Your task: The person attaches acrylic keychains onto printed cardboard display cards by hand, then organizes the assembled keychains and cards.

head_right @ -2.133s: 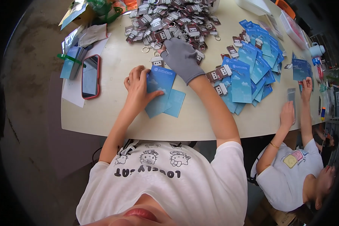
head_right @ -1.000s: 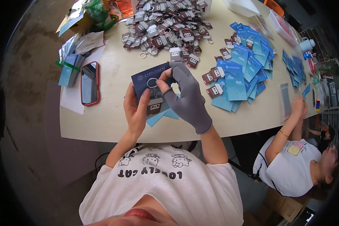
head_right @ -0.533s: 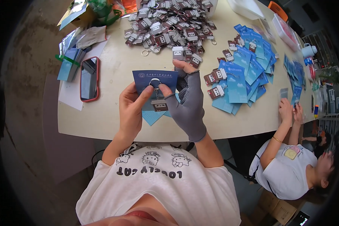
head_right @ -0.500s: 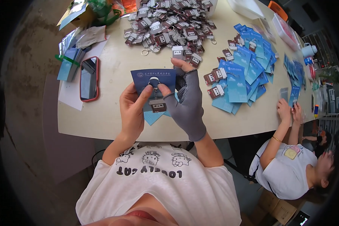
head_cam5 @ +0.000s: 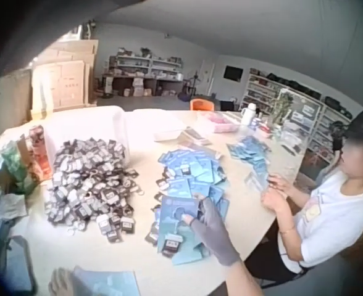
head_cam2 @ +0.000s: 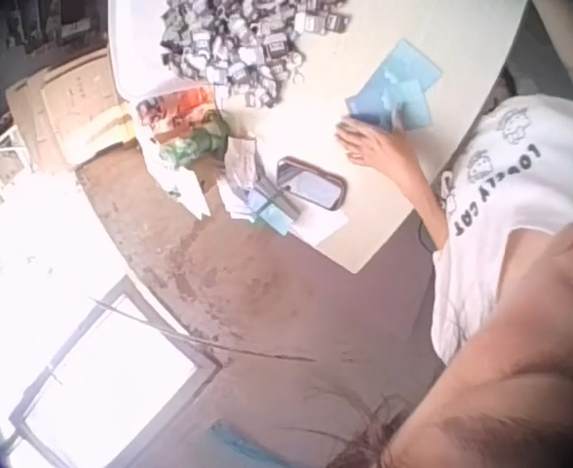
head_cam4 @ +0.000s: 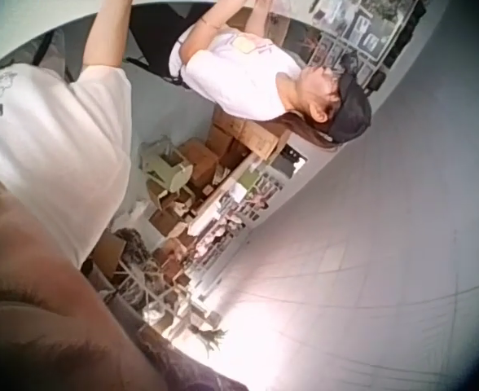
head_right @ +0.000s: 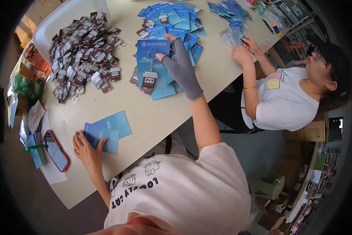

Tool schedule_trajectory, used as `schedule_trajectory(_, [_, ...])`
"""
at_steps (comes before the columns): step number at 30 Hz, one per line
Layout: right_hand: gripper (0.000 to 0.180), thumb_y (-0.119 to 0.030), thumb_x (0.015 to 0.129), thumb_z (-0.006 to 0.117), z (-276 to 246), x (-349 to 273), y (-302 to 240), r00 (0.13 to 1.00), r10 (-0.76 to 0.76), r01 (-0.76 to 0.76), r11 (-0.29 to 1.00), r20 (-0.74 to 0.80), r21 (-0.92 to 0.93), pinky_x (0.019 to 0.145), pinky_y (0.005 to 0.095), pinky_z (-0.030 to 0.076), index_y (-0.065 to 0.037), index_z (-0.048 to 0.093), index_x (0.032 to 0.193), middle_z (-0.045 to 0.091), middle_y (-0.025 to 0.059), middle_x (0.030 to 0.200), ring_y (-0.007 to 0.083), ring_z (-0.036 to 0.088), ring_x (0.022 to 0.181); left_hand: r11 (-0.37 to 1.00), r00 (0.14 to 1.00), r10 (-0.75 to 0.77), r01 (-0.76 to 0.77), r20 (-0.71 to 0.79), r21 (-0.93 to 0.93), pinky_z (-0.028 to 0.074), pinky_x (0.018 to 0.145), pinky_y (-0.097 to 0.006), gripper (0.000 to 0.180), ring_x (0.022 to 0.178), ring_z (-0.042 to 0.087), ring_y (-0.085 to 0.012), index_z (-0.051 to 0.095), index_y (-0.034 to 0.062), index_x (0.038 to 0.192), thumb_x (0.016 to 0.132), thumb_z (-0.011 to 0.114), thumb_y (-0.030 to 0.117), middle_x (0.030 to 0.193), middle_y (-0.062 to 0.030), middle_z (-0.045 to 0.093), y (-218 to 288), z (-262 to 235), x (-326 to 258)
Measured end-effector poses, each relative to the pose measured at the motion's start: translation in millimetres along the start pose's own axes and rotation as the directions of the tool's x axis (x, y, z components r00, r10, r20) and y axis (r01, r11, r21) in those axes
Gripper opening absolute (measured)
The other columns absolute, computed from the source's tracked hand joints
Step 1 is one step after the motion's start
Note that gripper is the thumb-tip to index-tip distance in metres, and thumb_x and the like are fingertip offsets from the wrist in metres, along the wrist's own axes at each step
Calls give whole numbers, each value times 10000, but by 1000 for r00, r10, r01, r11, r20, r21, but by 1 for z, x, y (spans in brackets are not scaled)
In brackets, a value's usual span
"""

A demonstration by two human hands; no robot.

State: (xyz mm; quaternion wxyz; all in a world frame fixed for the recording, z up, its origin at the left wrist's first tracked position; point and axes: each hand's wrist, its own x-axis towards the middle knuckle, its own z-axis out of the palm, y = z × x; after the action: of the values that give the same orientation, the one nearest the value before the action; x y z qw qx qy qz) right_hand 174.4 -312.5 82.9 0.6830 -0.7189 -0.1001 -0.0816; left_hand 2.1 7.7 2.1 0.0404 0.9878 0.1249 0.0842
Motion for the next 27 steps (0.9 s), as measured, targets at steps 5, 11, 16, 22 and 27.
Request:
schedule_trajectory(5, [645,-194,836,703,-47,29,40,895,-419,104,528,-152,-843,940,423,432,10,374,1353,490,226,1242,359,496,1134,977,1000,13,-18,-25,-210,257,1059,-481,825,1276,378,-339,405,-12,1292,672,812,350,1346,-173,422,2,5,11])
schedule_trajectory(11, [608,-383,773,709,13,-28,43,838,-198,533,101,508,-840,1080,557,262,-126,529,1293,488,140,1301,359,386,1284,833,993,-108,113,42,-542,373,930,-409,493,1070,496,-317,449,20,1082,720,780,69,1089,-147,516,4,-18,22])
schedule_trajectory(16, [542,-406,806,659,-26,-2,86,799,-289,581,142,528,-802,1117,536,210,-261,534,1313,463,56,1381,301,352,1338,510,980,-31,186,198,-840,421,733,-236,254,791,532,-137,514,16,1025,840,688,23,891,-79,568,0,-14,27])
schedule_trajectory(22, [508,-428,835,612,-46,59,110,788,-324,569,57,523,-821,1112,543,208,-282,533,1315,472,44,1370,290,366,1323,239,979,-137,180,150,-954,419,804,-210,223,856,535,-102,546,0,1039,849,664,-1,931,-30,585,-10,-13,27])
schedule_trajectory(27, [508,-435,846,608,-69,88,113,826,-302,474,-82,475,-877,1093,536,216,-263,537,1319,473,51,1376,292,367,1316,-179,937,-22,338,347,-924,431,779,-188,344,855,558,-69,535,-3,1131,822,688,-7,941,-21,603,-24,-9,30])
